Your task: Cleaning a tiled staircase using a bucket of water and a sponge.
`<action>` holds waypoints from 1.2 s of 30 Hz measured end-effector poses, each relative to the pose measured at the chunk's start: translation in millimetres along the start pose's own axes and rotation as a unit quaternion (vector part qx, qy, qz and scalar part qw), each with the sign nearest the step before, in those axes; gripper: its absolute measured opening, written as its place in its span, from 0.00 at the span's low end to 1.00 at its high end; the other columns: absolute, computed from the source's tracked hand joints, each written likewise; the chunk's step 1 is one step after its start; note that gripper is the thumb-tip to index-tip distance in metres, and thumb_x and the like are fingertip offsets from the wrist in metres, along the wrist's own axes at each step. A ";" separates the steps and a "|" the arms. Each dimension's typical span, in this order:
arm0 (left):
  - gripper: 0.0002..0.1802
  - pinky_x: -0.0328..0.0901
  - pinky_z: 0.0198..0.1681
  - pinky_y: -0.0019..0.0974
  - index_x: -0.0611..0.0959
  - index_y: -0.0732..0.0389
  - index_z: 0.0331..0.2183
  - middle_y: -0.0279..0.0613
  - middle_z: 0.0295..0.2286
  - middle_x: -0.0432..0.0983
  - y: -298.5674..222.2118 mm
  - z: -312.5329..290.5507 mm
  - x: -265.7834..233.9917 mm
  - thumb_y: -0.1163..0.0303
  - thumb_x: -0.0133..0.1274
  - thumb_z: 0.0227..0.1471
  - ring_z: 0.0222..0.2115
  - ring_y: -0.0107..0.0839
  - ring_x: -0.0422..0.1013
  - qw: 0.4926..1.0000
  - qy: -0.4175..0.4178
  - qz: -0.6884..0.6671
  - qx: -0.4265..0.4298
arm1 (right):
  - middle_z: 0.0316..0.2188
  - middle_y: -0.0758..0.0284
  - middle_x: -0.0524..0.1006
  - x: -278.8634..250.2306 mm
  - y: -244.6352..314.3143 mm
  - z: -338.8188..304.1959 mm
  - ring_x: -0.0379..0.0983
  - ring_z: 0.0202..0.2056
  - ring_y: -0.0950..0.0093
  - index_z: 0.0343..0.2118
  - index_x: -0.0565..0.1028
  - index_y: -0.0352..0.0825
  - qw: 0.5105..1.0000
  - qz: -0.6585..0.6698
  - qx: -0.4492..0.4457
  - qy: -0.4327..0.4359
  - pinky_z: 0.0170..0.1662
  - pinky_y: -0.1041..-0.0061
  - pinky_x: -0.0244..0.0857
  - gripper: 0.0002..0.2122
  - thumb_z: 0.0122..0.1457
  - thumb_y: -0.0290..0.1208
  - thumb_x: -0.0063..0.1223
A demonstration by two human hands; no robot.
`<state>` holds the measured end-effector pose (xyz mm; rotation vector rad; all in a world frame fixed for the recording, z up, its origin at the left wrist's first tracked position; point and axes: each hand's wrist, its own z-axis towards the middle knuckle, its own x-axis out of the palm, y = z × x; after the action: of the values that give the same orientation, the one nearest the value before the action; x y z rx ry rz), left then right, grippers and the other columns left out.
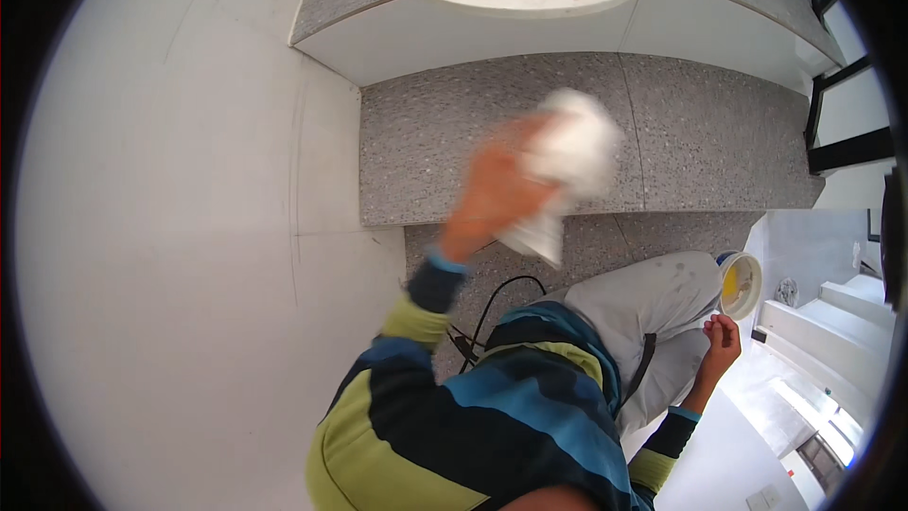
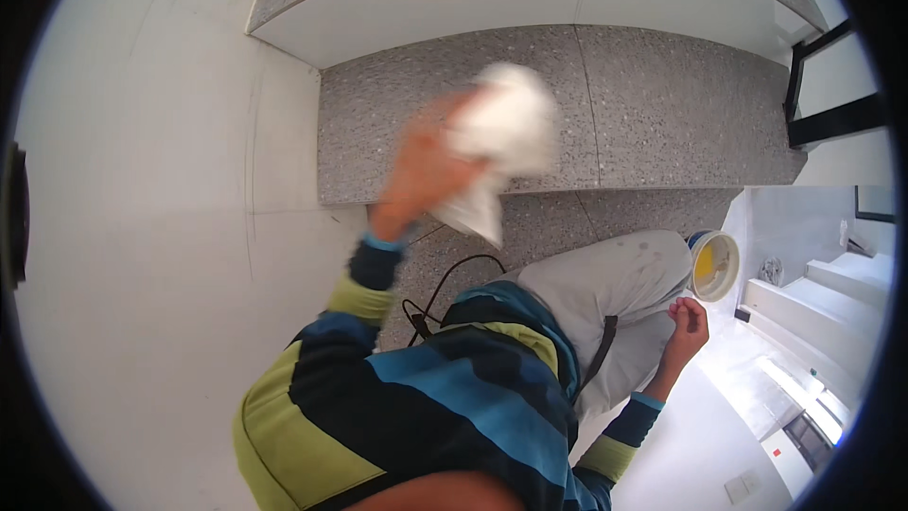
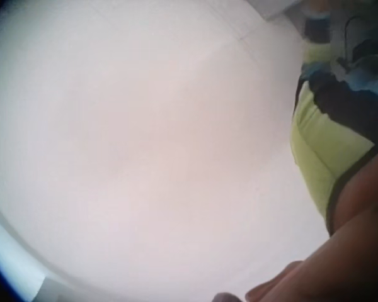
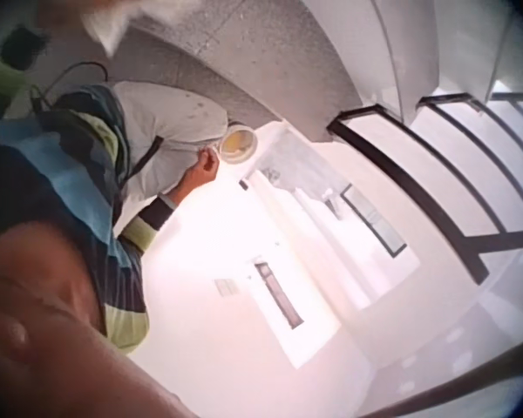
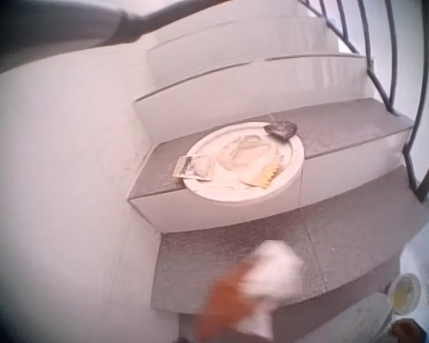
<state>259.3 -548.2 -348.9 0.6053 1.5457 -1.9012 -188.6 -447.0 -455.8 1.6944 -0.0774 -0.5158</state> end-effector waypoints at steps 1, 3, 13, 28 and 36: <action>0.42 0.65 0.46 0.46 0.66 0.54 0.53 0.50 0.43 0.70 45.9 -11.2 -23.7 0.58 0.64 0.36 0.44 0.45 0.68 0.996 -0.044 0.053 -0.051 | 0.30 0.63 0.75 -5.7 -5.9 -0.3 0.72 0.30 0.76 0.36 0.72 0.27 1.000 0.001 0.003 0.008 0.35 0.79 0.69 0.06 0.56 0.23 0.49; 0.36 0.65 0.46 0.44 0.70 0.55 0.50 0.50 0.43 0.70 111.3 -28.6 -69.6 0.63 0.62 0.36 0.44 0.46 0.68 0.965 -0.172 0.192 -0.052 | 0.30 0.63 0.75 -10.2 -5.7 1.4 0.72 0.30 0.76 0.35 0.72 0.27 1.000 -0.011 0.008 0.012 0.35 0.79 0.69 0.06 0.56 0.23 0.49; 0.34 0.64 0.46 0.43 0.74 0.61 0.45 0.52 0.40 0.72 -0.1 -53.7 79.0 0.54 0.62 0.37 0.42 0.47 0.69 0.953 0.095 -0.286 -0.044 | 0.36 0.61 0.74 64.4 57.9 22.3 0.72 0.35 0.75 0.41 0.71 0.27 0.987 0.033 -0.039 0.153 0.39 0.77 0.67 0.15 0.57 0.34 0.52; 0.34 0.45 0.60 0.42 0.56 0.63 0.57 0.44 0.55 0.55 25.9 -170.0 55.6 0.49 0.37 0.58 0.56 0.37 0.54 0.815 0.079 -0.550 -0.166 | 0.54 0.58 0.62 238.0 94.3 -65.8 0.63 0.51 0.53 0.51 0.66 0.45 0.841 -0.107 -0.239 0.474 0.46 0.62 0.66 0.31 0.39 0.32 0.62; 0.17 0.56 0.52 0.45 0.70 0.66 0.44 0.50 0.44 0.67 40.6 -134.5 36.5 0.67 0.45 0.54 0.48 0.42 0.62 0.985 -0.136 -0.100 0.013 | 0.51 0.66 0.67 224.5 13.9 48.3 0.69 0.46 0.63 0.41 0.75 0.50 0.584 -0.340 -0.547 0.495 0.37 0.68 0.69 0.19 0.44 0.25 0.54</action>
<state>258.3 -428.5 -431.0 0.1932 1.4489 -2.0572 -2.4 -569.5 -512.7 0.4637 1.4798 0.0032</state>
